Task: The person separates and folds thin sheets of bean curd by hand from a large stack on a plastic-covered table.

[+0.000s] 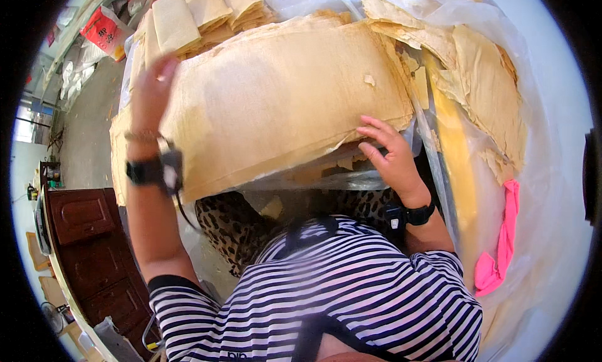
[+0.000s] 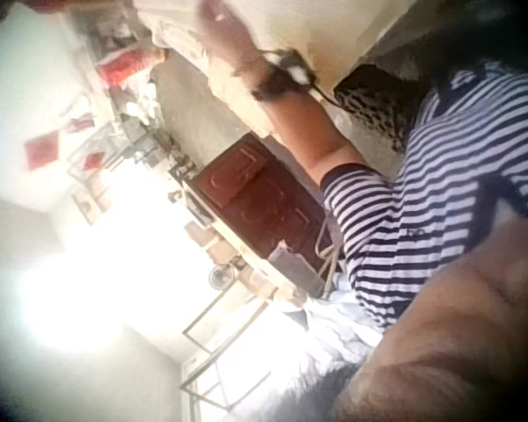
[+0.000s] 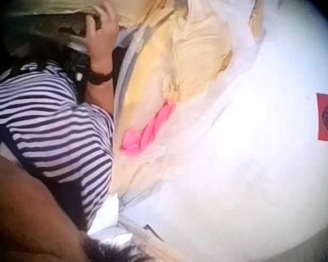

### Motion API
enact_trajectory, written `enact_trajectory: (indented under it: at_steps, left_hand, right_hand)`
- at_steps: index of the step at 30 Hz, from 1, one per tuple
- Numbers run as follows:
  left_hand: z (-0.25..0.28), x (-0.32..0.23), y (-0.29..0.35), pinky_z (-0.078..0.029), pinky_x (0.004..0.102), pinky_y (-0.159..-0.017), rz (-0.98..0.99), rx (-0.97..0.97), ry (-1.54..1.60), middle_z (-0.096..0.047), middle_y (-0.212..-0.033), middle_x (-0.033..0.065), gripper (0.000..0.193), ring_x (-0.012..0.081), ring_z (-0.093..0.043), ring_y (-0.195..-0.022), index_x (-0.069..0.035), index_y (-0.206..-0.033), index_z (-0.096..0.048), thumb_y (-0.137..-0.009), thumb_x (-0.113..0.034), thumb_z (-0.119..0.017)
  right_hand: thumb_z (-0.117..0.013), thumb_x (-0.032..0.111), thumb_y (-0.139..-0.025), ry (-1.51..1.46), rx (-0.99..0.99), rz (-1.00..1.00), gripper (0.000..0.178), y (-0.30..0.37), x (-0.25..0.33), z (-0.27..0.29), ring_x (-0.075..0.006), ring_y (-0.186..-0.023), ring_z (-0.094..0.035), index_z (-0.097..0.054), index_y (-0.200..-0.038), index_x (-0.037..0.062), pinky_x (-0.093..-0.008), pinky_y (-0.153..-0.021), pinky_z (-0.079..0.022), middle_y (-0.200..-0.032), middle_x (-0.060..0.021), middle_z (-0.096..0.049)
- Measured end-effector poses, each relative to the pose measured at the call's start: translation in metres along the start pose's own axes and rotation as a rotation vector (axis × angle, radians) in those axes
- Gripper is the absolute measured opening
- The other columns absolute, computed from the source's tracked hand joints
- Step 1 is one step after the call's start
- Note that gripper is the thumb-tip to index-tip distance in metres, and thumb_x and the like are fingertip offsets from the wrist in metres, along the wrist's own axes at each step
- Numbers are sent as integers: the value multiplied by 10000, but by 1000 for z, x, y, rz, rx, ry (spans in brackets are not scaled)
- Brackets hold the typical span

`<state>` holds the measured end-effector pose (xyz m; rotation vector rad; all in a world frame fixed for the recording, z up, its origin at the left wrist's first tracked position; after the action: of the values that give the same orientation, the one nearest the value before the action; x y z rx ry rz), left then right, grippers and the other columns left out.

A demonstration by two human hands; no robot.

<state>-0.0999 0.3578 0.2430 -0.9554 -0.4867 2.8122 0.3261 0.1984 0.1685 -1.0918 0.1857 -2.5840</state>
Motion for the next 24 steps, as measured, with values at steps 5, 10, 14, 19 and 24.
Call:
enact_trajectory:
  at_steps: [5, 10, 14, 19, 24]
  left_hand:
    - [-63, -130, 162, -389, 408, -1093, -390, 178, -286, -593, -1359, 108, 378, 279, -522, -1298, -126, -1242, -649, -865, -106, -673]
    - [-43, -98, 225, -337, 422, -1135, -232, 64, -458, -527, -1445, 84, 459, 276, -434, -1384, -111, -1319, -596, -867, -103, -673]
    - [-9, -65, 254, -349, 421, -1119, -137, -58, -490, -545, -1427, 83, 449, 288, -457, -1365, -113, -1322, -593, -878, -109, -660]
    - [31, -10, 289, -388, 414, -1101, 39, -227, -383, -565, -1391, 124, 362, 306, -493, -1324, -86, -1298, -610, -939, -137, -624]
    - [50, 14, 310, -464, 382, -1039, 125, -329, -398, -604, -1334, 124, 338, 292, -560, -1247, -72, -1266, -628, -932, -124, -642]
  right_hand:
    - [-610, 151, -967, -587, -214, -450, 216, 28, -63, -1, -182, -1035, -661, -701, -1100, 8, -297, -893, -513, -1154, -113, -690]
    - [-535, 143, -999, -1169, -402, -599, 340, 49, -84, -13, -240, -1069, -655, -530, -1298, -17, -344, -898, -540, -1202, -144, -647]
    - [-549, 157, -977, -1495, -471, -500, 436, 45, -101, -15, -294, -1136, -618, -440, -1350, -42, -392, -943, -529, -1242, -214, -599]
    - [-510, 129, -967, -1636, -612, -641, 337, 36, -114, -19, -363, -1151, -597, -510, -1223, -89, -457, -1004, -514, -1237, -237, -594]
    - [-600, 194, -958, -1710, -479, -642, 340, 30, -144, -15, -307, -1119, -628, -534, -1190, -46, -428, -961, -536, -1140, -206, -652]
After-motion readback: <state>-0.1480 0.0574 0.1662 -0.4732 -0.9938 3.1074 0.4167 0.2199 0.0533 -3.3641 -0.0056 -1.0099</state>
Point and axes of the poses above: each hand's wrist, its own y-axis away from the middle knuckle, its own z-axis out of the back of the hand, x = y × z, the point moved 10 cm from there along -y, towards the middle knuckle
